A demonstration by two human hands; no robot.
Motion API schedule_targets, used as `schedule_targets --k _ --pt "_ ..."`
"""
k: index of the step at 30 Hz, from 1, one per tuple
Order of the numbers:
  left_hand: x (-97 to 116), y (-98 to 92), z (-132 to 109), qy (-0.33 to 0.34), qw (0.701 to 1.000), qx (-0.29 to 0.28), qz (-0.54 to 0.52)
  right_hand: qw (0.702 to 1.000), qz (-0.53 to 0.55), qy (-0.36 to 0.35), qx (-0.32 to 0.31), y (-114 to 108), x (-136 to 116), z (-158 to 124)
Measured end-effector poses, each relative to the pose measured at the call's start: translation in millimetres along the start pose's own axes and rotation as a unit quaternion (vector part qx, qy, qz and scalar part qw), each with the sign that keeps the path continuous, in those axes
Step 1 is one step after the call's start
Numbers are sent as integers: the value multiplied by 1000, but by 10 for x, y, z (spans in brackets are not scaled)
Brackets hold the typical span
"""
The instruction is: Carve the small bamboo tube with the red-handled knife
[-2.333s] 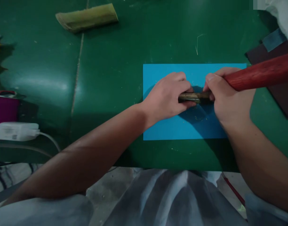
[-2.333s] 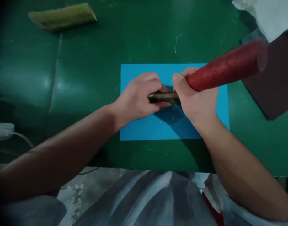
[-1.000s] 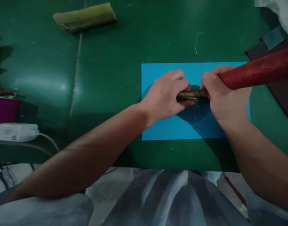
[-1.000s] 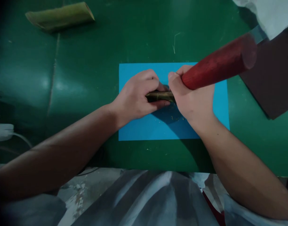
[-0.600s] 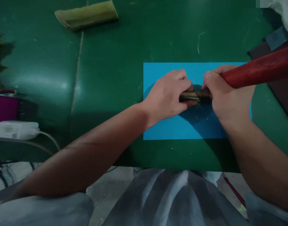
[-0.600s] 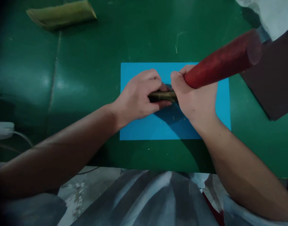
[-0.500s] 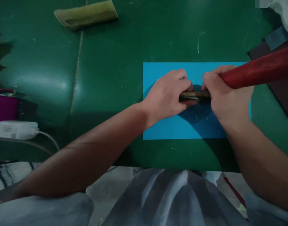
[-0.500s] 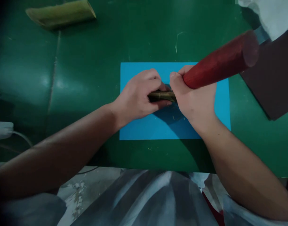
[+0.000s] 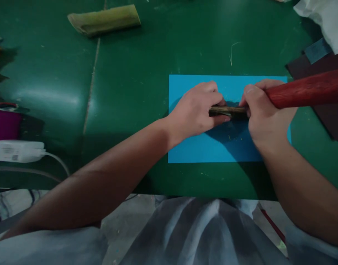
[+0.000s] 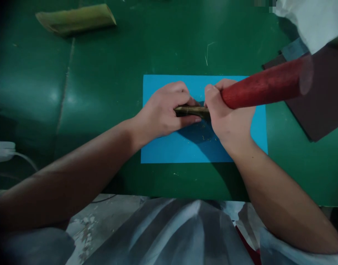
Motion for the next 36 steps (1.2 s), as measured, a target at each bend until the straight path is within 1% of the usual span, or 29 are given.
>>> schedule_targets --k 2,6,10,13,16,20,23,29,33,34,36 --pt "2 6 -5 -2 1000 -11 9 1000 -18 16 -10 3 18 10" --pt "10 7 -10 -11 999 -26 33 999 -5 30 -23 24 63 25" --pt "23 17 -3 -14 998 -31 47 999 17 24 -13 35 67 40" --pt "24 15 -2 -14 999 -25 45 999 30 25 -1 38 57 50" --pt "17 5 -8 -17 999 -18 44 999 20 25 4 35 43 51" --pt "12 20 -16 -21 998 -29 42 1000 -3 28 0 20 52 36" --pt "15 11 -12 -19 999 -21 43 999 -14 30 -3 6 82 29" --pt "16 22 -7 -15 999 -17 46 1000 -2 24 -16 28 106 29" --pt "49 6 -33 -16 999 -6 35 999 3 34 -10 -16 40 -13" --pt "64 -6 -42 -17 999 1 34 999 -10 31 -13 -29 8 -22" --pt "96 -24 -57 -19 999 9 42 998 -28 26 -40 -18 -44 -33"
Point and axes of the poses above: each hand's wrist, its own z-axis towards the middle knuckle, its own y-axis out of the palm, x = y × z, the point moved 9 cm from there along z, towards the middle knuckle, and after that the axes turned 1 degree about z, right-handed, at the moved point
